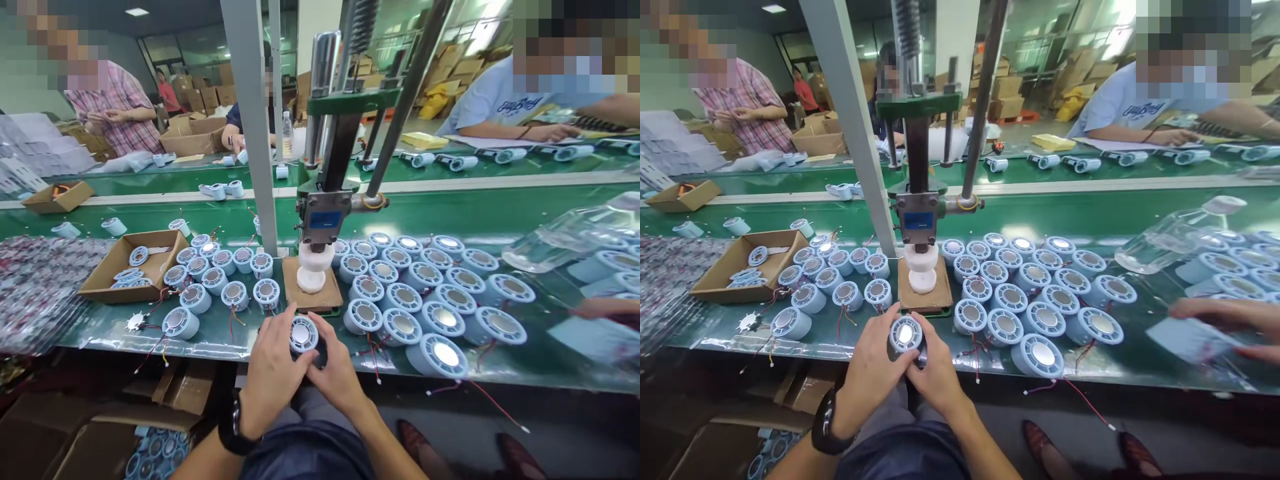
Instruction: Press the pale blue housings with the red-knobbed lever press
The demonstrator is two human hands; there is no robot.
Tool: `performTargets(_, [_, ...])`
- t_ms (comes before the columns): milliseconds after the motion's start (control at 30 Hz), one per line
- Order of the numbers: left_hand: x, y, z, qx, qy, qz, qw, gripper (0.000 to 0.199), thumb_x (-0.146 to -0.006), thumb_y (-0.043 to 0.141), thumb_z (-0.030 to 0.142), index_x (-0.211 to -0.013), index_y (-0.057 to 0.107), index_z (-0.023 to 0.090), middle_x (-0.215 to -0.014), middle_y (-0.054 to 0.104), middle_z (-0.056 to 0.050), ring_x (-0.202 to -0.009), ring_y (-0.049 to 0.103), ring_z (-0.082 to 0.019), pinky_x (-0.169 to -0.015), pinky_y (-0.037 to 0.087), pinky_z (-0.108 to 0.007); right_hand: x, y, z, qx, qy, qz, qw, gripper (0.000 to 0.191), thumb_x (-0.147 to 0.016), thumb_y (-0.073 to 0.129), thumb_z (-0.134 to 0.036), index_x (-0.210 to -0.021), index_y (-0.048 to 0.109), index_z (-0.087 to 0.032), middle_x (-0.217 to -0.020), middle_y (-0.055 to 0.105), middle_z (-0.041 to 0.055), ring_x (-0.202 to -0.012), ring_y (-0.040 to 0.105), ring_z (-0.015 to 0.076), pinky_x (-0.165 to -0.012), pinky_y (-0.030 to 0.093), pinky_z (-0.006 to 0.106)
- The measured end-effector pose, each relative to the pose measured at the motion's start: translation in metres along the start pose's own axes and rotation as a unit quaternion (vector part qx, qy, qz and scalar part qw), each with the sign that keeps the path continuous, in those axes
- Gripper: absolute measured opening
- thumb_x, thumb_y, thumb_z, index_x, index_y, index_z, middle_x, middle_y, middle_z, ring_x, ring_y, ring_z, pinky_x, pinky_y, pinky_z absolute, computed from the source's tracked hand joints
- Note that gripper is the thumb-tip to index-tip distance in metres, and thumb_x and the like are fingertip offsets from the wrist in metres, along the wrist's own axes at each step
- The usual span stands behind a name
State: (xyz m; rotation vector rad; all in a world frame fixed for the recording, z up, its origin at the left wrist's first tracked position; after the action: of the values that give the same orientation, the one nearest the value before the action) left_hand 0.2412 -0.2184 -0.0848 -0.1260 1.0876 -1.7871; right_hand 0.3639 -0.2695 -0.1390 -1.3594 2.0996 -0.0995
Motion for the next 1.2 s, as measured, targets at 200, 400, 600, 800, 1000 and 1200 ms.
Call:
performTargets(200, [0.002, 0.007, -0.005, 0.03, -0.081, 0.0, 0.996, 0.072, -0.073, 0.072, 0.009, -0.136, 0.045, 0.026, -0.12, 0.061, -0.006, -0.116, 0.057, -0.026, -0.101, 0.048, -0.045, 0.0, 0.0, 0.0, -0.004, 0.006, -0.003, 1.0, 0.069, -0.078, 0.056, -0.012, -0.144, 0.037, -0.019, -0.132, 0.06, 0.0087, -0.121, 0.061, 0.0168, -0.102, 0.053, 0.027])
performTargets(400, [0.007, 0.014, -0.002, 0.064, -0.148, 0.043, 0.986, 0.069, -0.074, 0.07, 0.012, -0.137, 0.046, 0.025, -0.115, 0.059, -0.007, -0.113, 0.058, -0.026, -0.099, 0.048, -0.045, -0.002, -0.002, 0.0, -0.019, 0.017, -0.042, 0.999, 0.075, -0.082, 0.054, -0.012, -0.152, 0.029, -0.019, -0.136, 0.056, 0.01, -0.125, 0.058, 0.0177, -0.106, 0.051, 0.03])
performTargets(600, [0.019, 0.036, -0.011, 0.116, -0.103, 0.003, 0.988, 0.05, -0.091, 0.054, 0.026, -0.139, 0.044, 0.019, -0.137, 0.053, -0.014, -0.13, 0.05, -0.027, -0.109, 0.041, -0.047, -0.002, -0.016, -0.001, 0.074, -0.03, -0.138, 0.987, 0.067, -0.086, 0.044, -0.009, -0.151, 0.037, -0.021, -0.145, 0.048, 0.0096, -0.134, 0.05, 0.0204, -0.111, 0.049, 0.038])
performTargets(800, [0.004, 0.026, -0.009, 0.173, -0.164, -0.023, 0.971, 0.053, -0.075, 0.069, 0.024, -0.126, 0.056, 0.016, -0.124, 0.066, -0.012, -0.115, 0.061, -0.028, -0.102, 0.047, -0.045, -0.085, -0.117, -0.1, 0.222, -0.198, -0.064, 0.953, 0.057, -0.088, 0.056, -0.017, -0.144, 0.047, -0.025, -0.139, 0.053, 0.0065, -0.132, 0.052, 0.023, -0.112, 0.049, 0.041])
performTargets(1000, [-0.076, -0.003, 0.007, 0.215, -0.128, 0.029, 0.968, 0.048, -0.068, 0.076, 0.024, -0.115, 0.064, 0.018, -0.106, 0.073, -0.007, -0.096, 0.067, -0.023, -0.09, 0.051, -0.037, -0.253, -0.198, -0.206, 0.298, -0.185, 0.19, 0.917, 0.053, -0.087, 0.033, -0.036, -0.112, 0.058, 0.003, -0.127, 0.059, 0.0092, -0.126, 0.052, 0.0197, -0.092, 0.042, 0.03])
performTargets(1200, [-0.127, 0.03, -0.001, 0.297, -0.102, 0.029, 0.949, 0.044, -0.065, 0.08, 0.019, -0.107, 0.066, 0.014, -0.102, 0.073, -0.009, -0.093, 0.066, -0.022, -0.087, 0.05, -0.034, -0.317, -0.188, -0.192, 0.054, -0.172, 0.169, 0.969, 0.068, -0.073, -0.002, -0.034, -0.08, 0.047, 0.012, -0.088, 0.065, 0.0122, -0.072, 0.065, 0.0077, -0.053, 0.033, 0.016])
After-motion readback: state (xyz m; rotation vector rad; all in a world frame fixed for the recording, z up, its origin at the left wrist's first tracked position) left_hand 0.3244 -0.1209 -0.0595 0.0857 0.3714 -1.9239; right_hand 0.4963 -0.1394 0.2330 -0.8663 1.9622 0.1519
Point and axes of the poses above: each hand's wrist, its own x-axis away from the middle knuckle, its own y-axis out of the palm, z = x × y, the point moved 3 cm from there along -x, towards the middle knuckle
